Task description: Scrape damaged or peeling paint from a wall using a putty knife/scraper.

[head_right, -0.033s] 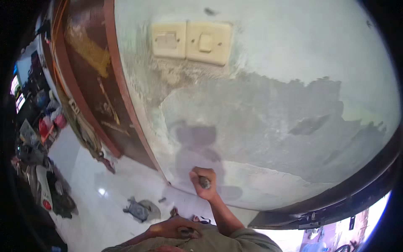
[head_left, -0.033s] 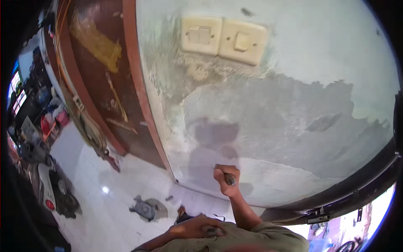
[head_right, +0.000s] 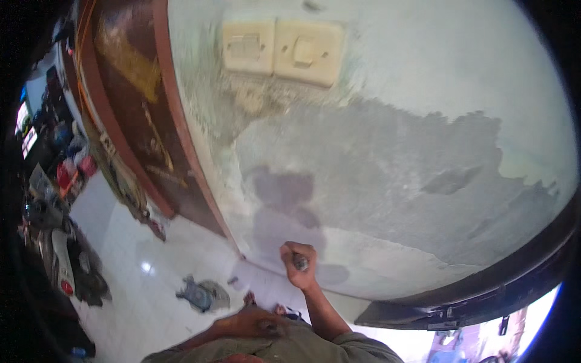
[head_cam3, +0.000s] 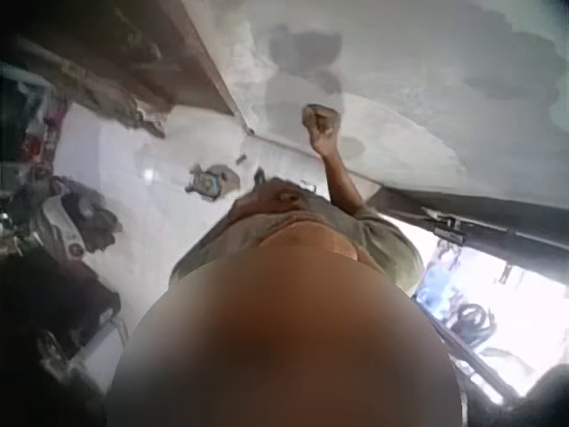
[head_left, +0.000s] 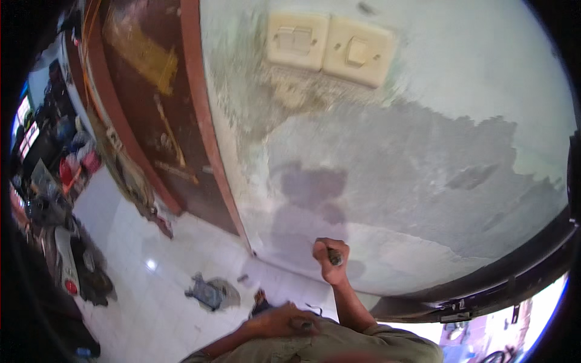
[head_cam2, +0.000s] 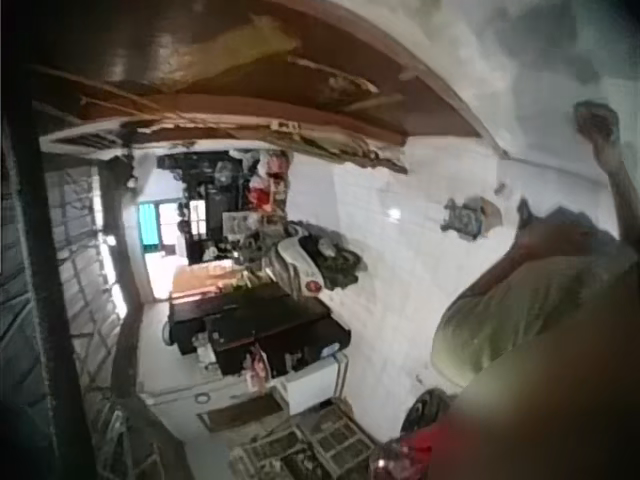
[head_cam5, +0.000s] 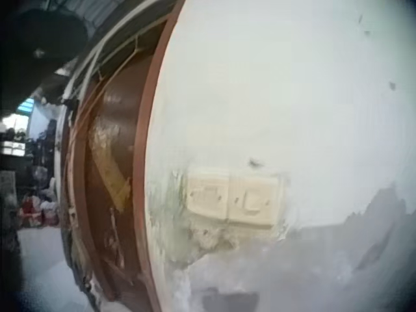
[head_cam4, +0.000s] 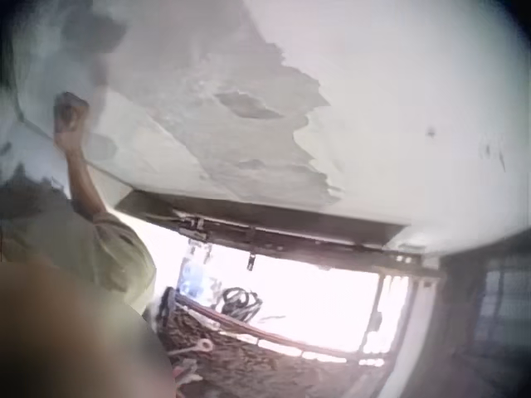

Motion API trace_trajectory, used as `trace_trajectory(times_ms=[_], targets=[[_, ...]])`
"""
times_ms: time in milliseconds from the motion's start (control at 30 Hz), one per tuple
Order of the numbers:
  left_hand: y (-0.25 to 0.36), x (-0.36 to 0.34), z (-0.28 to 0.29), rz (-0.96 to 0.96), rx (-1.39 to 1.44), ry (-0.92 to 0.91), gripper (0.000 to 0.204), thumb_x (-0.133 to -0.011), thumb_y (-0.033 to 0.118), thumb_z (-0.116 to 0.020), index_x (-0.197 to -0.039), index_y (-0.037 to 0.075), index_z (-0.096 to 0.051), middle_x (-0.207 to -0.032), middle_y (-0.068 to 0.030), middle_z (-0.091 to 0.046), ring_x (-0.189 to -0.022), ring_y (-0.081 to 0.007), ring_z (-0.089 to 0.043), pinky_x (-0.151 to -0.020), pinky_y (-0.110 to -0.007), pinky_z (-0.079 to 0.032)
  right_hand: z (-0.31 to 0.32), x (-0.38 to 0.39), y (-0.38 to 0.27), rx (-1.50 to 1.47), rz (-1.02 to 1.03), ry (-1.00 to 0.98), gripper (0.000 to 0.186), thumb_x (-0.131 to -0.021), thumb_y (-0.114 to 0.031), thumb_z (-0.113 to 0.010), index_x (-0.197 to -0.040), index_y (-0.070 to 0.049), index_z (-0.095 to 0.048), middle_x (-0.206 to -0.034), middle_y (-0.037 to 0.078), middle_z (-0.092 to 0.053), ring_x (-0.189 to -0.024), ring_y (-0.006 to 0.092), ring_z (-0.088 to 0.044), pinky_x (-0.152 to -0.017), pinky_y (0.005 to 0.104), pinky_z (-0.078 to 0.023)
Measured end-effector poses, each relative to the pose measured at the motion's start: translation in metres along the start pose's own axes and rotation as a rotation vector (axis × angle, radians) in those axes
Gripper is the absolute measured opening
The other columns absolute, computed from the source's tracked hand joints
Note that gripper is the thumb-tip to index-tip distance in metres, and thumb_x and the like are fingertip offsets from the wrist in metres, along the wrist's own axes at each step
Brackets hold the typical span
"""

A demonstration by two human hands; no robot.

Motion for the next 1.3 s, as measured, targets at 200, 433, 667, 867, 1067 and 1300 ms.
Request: trace_trajectory(times_ms=[200, 433, 667, 867, 1067, 1300], targets=[[-0.053, 0.039, 0.134, 0.382, -0.554, 0.604, 0.030, -0.091, 0.034, -0.065, -0.105, 0.009, -0.073, -0.102, -0.0150, -0.072, -0.095, -0.0354, -0.068, -0.083, -0.048, -0.052, 0.076, 0.105, 0.053, 0.432, -0.232, 0.335, 0.007, -0.087, 0.006, -0.070, -0.087, 0.001, -0.065, -0.085, 0.009, -0.071, -0.077, 0.0144, -0.063, -0.074, 0.0293, -0.051], [-0.011, 0.022, 0.058, 0.002, -0.319, 0.220, 0.031, -0.089, 0.022, -0.074, -0.116, 0.009, -0.067, -0.088, -0.0099, -0.073, -0.083, -0.0214, -0.071, -0.073, -0.035, -0.052, 0.058, 0.100, -0.019, 0.353, -0.350, 0.570, 0.041, -0.100, -0.015, -0.061, -0.066, -0.006, -0.041, -0.062, -0.001, -0.045, -0.057, 0.0067, -0.038, -0.052, 0.0240, -0.028], [-0.048, 0.083, 0.122, 0.028, -0.073, 0.505, 0.029, -0.088, 0.031, -0.075, -0.108, 0.012, -0.070, -0.087, -0.0107, -0.073, -0.086, -0.0212, -0.072, -0.080, -0.036, -0.053, -0.015, 0.136, -0.060, 0.553, -0.280, 0.661, 0.040, -0.101, -0.017, -0.060, -0.067, -0.004, -0.043, -0.061, 0.002, -0.047, -0.055, 0.0083, -0.039, -0.051, 0.0260, -0.027], [-0.077, 0.129, 0.081, 0.059, -0.290, 0.261, 0.037, -0.086, 0.047, -0.071, -0.097, 0.011, -0.075, -0.085, -0.0135, -0.073, -0.080, -0.0287, -0.071, -0.077, -0.043, -0.053, -0.084, 0.140, -0.083, 0.556, -0.314, 0.522, 0.034, -0.096, -0.011, -0.064, -0.067, -0.001, -0.049, -0.062, 0.005, -0.051, -0.055, 0.0123, -0.044, -0.052, 0.0269, -0.031], [-0.294, 0.194, 0.116, 0.583, -0.767, 0.344, 0.041, -0.088, 0.051, -0.067, -0.089, 0.010, -0.071, -0.083, -0.0152, -0.072, -0.081, -0.0332, -0.071, -0.073, -0.044, -0.053, -0.128, 0.143, -0.110, 0.651, -0.229, 0.388, 0.026, -0.087, -0.007, -0.071, -0.069, 0.001, -0.054, -0.062, 0.009, -0.053, -0.055, 0.0187, -0.049, -0.053, 0.0293, -0.036], [-0.185, 0.183, 0.054, 0.182, -0.115, 0.116, 0.033, -0.088, 0.035, -0.074, -0.104, 0.006, -0.069, -0.088, -0.0165, -0.072, -0.083, -0.0339, -0.071, -0.075, -0.042, -0.054, -0.118, 0.205, -0.148, 0.737, -0.296, 0.500, 0.025, -0.088, -0.003, -0.067, -0.069, 0.002, -0.052, -0.062, 0.010, -0.054, -0.056, 0.0182, -0.050, -0.054, 0.0289, -0.037]])
Point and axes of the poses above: each hand's wrist, its own x-axis away from the middle knuckle, its own z-axis out of the back of the hand, y = z × x, the point moved 5 cm from there along -x, towards the middle knuckle
